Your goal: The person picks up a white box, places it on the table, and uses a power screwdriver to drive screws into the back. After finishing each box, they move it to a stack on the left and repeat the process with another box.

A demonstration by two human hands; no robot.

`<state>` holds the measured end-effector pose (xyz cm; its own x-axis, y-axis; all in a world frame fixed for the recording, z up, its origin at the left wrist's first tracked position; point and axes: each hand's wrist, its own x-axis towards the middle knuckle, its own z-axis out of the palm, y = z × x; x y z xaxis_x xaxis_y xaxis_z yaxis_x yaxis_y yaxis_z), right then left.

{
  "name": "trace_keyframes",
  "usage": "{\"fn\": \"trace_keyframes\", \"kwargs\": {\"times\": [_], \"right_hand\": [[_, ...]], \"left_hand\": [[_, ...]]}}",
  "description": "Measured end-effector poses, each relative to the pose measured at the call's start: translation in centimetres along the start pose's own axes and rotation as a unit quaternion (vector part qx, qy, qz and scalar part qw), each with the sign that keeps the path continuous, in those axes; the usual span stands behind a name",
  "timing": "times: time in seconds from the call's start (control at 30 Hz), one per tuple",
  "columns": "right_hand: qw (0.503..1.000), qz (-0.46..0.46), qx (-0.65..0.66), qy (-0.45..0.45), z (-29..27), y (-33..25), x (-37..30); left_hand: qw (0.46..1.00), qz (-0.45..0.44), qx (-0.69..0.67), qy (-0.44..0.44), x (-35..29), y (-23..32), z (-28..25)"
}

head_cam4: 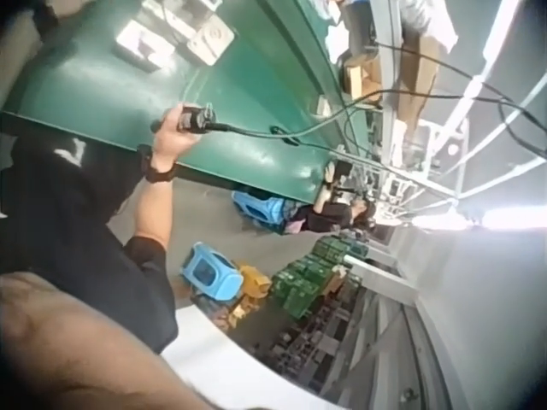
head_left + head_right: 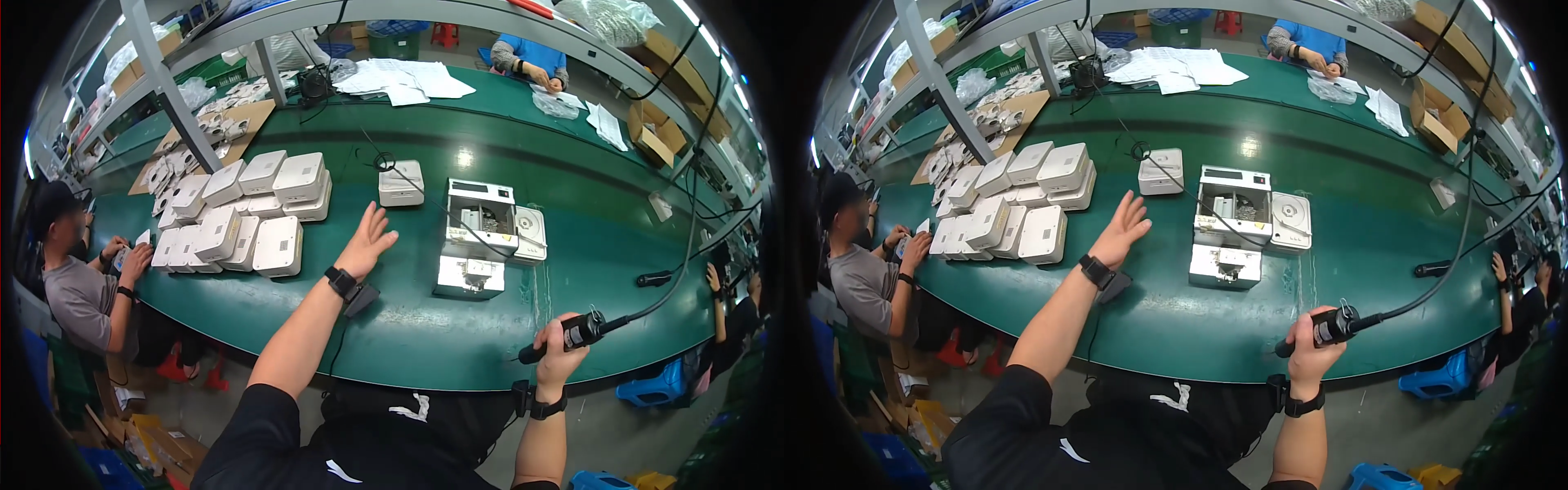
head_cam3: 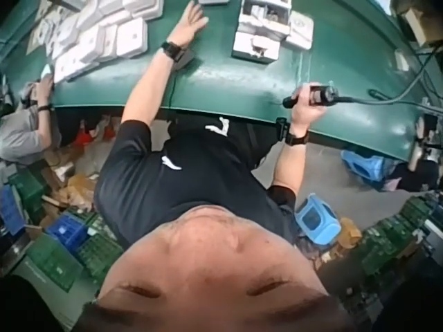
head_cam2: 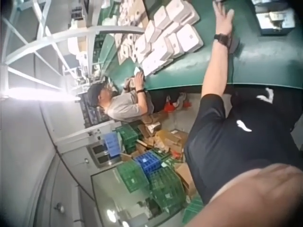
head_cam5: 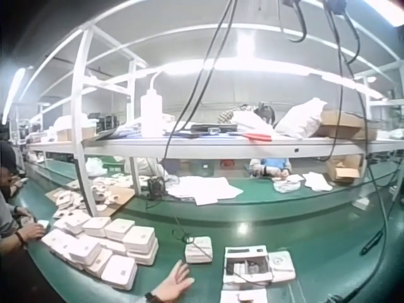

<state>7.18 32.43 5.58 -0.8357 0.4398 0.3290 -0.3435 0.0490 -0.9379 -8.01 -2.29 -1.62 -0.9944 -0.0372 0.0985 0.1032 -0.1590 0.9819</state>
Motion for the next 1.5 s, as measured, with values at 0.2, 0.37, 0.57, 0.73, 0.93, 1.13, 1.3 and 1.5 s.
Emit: {"fn": "trace_keyframes", "kwargs": {"times": [0.2, 0.37, 0.57, 0.73, 0.93, 1.13, 1.3, 1.5], "right_hand": [[0.997, 0.01, 0.068, 0.03, -1.3, 0.5, 0.3], [0.989, 0.012, 0.13, 0.071, -1.8, -0.2, 0.2], [0.994, 0.032, 0.084, 0.064, -2.8, 0.8, 0.6], [0.999, 0.039, 0.025, 0.02, -1.3, 0.4, 1.2], [0.994, 0.049, 0.047, -0.09, 0.7, -1.7, 2.4], [0.972, 0.056, 0.185, -0.136, 5.5, -5.5, 5.0], [0.974, -0.05, 0.171, -0.142, 11.3, -6.7, 7.5], [0.982, -0.058, 0.1, -0.151, 13.7, -4.8, 8.6]], "left_hand": [[0.822, 0.202, 0.528, 0.077, -3.3, 5.8, -5.0], [0.622, 0.074, 0.752, 0.206, -6.4, 4.9, -14.1], [0.679, 0.151, 0.718, 0.028, -11.4, 5.8, -8.9], [0.751, 0.201, 0.599, -0.191, -14.8, 7.5, -0.3], [0.788, 0.216, 0.503, -0.282, -14.7, 6.1, 3.2], [0.873, 0.128, 0.382, -0.276, -13.8, 4.4, 4.4], [0.883, 0.118, 0.361, -0.276, -12.7, 3.7, 5.6], [0.888, 0.1, 0.357, -0.274, -12.4, 3.9, 5.3]]}}
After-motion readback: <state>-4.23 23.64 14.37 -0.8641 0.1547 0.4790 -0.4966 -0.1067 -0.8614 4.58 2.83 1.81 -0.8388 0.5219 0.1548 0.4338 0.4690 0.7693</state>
